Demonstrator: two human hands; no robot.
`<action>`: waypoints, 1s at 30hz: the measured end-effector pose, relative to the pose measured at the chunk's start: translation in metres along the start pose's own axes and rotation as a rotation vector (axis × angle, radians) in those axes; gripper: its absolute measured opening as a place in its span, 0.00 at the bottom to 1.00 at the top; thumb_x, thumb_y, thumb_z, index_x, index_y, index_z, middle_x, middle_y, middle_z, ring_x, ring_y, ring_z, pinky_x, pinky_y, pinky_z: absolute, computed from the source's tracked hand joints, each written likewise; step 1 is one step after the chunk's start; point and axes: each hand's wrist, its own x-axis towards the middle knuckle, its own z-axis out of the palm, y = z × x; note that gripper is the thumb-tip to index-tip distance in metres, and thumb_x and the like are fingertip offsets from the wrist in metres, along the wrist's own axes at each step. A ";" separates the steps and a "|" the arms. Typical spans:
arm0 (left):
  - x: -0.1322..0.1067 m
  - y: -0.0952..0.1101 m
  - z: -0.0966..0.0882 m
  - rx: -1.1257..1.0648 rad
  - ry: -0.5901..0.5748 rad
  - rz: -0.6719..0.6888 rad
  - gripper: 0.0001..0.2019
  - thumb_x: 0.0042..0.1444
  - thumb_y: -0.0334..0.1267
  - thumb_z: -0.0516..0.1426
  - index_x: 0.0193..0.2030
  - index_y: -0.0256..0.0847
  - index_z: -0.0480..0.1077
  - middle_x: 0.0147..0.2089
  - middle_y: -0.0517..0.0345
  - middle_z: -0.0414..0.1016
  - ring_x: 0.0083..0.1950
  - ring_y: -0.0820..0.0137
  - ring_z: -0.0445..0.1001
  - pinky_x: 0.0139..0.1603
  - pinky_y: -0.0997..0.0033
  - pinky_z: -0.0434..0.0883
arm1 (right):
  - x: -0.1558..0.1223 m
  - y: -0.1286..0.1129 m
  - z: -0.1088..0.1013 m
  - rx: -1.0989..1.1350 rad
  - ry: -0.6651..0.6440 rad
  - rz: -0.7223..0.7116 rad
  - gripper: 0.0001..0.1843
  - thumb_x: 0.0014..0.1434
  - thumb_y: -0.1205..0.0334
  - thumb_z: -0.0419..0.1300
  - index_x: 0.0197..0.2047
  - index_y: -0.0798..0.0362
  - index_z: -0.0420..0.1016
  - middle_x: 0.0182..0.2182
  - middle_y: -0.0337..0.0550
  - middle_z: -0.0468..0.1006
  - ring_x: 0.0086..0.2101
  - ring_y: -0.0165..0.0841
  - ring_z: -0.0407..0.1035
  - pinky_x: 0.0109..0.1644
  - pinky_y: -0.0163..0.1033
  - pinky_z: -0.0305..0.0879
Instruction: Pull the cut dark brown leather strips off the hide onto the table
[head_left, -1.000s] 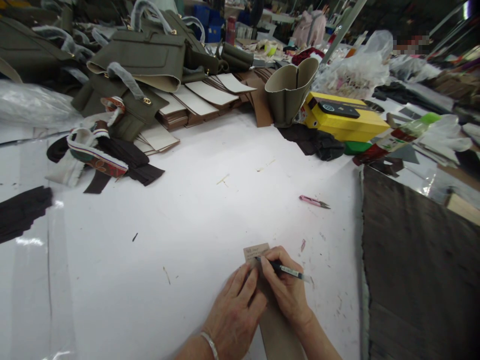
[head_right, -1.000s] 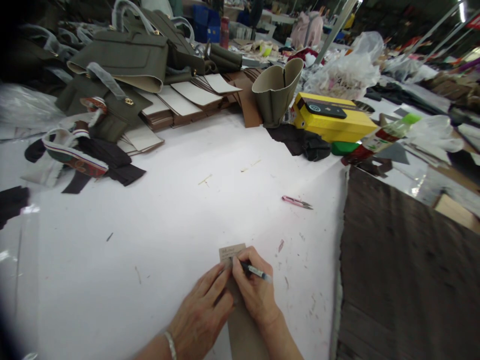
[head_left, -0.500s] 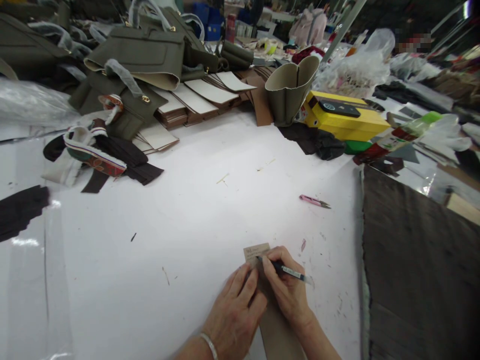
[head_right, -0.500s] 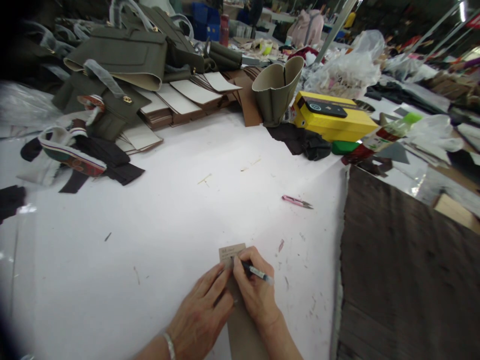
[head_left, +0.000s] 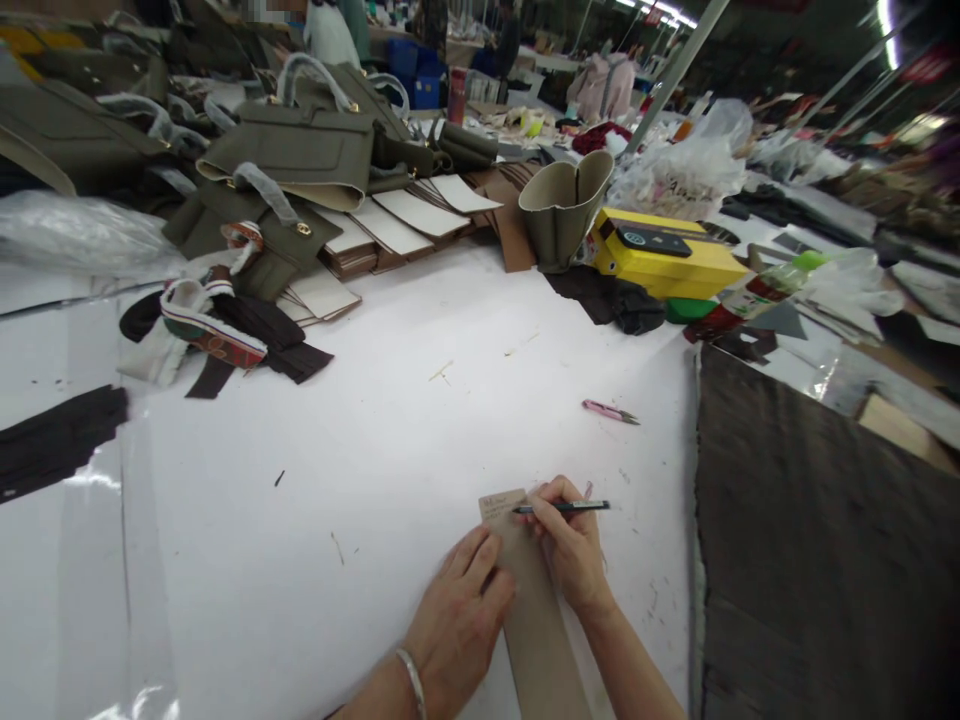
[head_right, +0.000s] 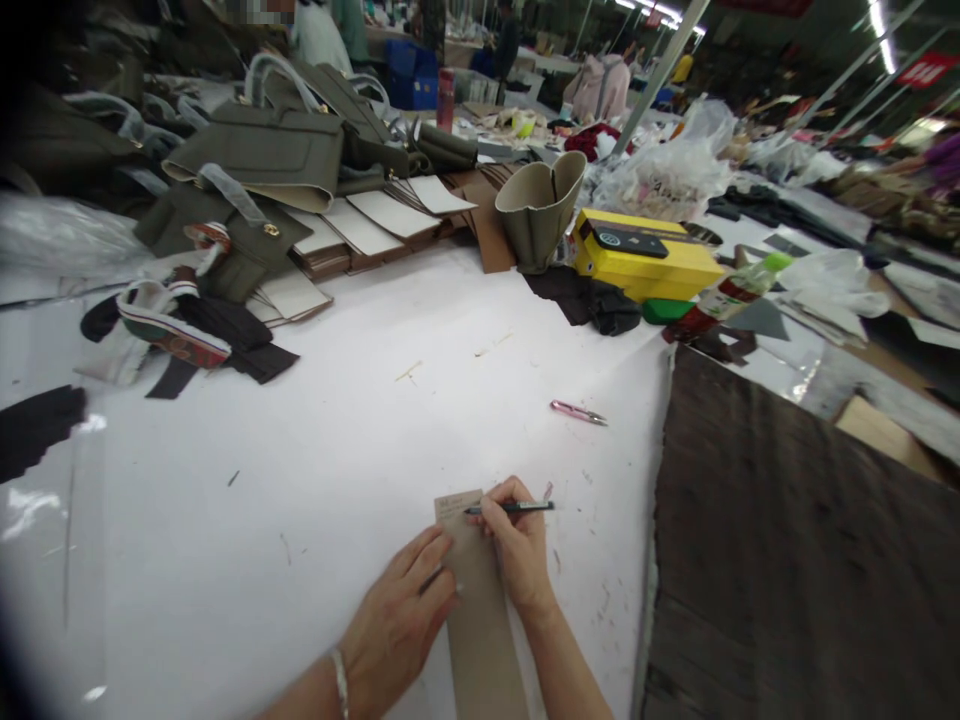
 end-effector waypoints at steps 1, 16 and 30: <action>0.002 0.003 -0.005 -0.065 -0.010 -0.055 0.07 0.60 0.27 0.50 0.39 0.37 0.68 0.57 0.44 0.67 0.63 0.55 0.62 0.62 0.50 0.69 | 0.001 -0.004 -0.001 0.070 0.011 0.036 0.16 0.62 0.55 0.66 0.31 0.53 0.65 0.24 0.36 0.64 0.27 0.32 0.60 0.33 0.34 0.56; 0.015 0.116 -0.096 -1.005 -0.062 -0.647 0.19 0.63 0.54 0.50 0.43 0.40 0.71 0.35 0.57 0.70 0.36 0.68 0.66 0.37 0.71 0.62 | -0.125 -0.145 -0.002 0.048 0.105 -0.037 0.19 0.69 0.49 0.60 0.32 0.54 0.65 0.24 0.39 0.67 0.26 0.31 0.60 0.32 0.33 0.58; -0.002 0.176 -0.121 -0.735 -0.146 -0.403 0.16 0.67 0.48 0.48 0.40 0.42 0.71 0.32 0.59 0.70 0.34 0.69 0.67 0.36 0.72 0.63 | -0.180 -0.194 -0.003 -0.015 0.115 -0.042 0.25 0.62 0.42 0.65 0.29 0.55 0.64 0.19 0.42 0.69 0.19 0.30 0.60 0.24 0.32 0.56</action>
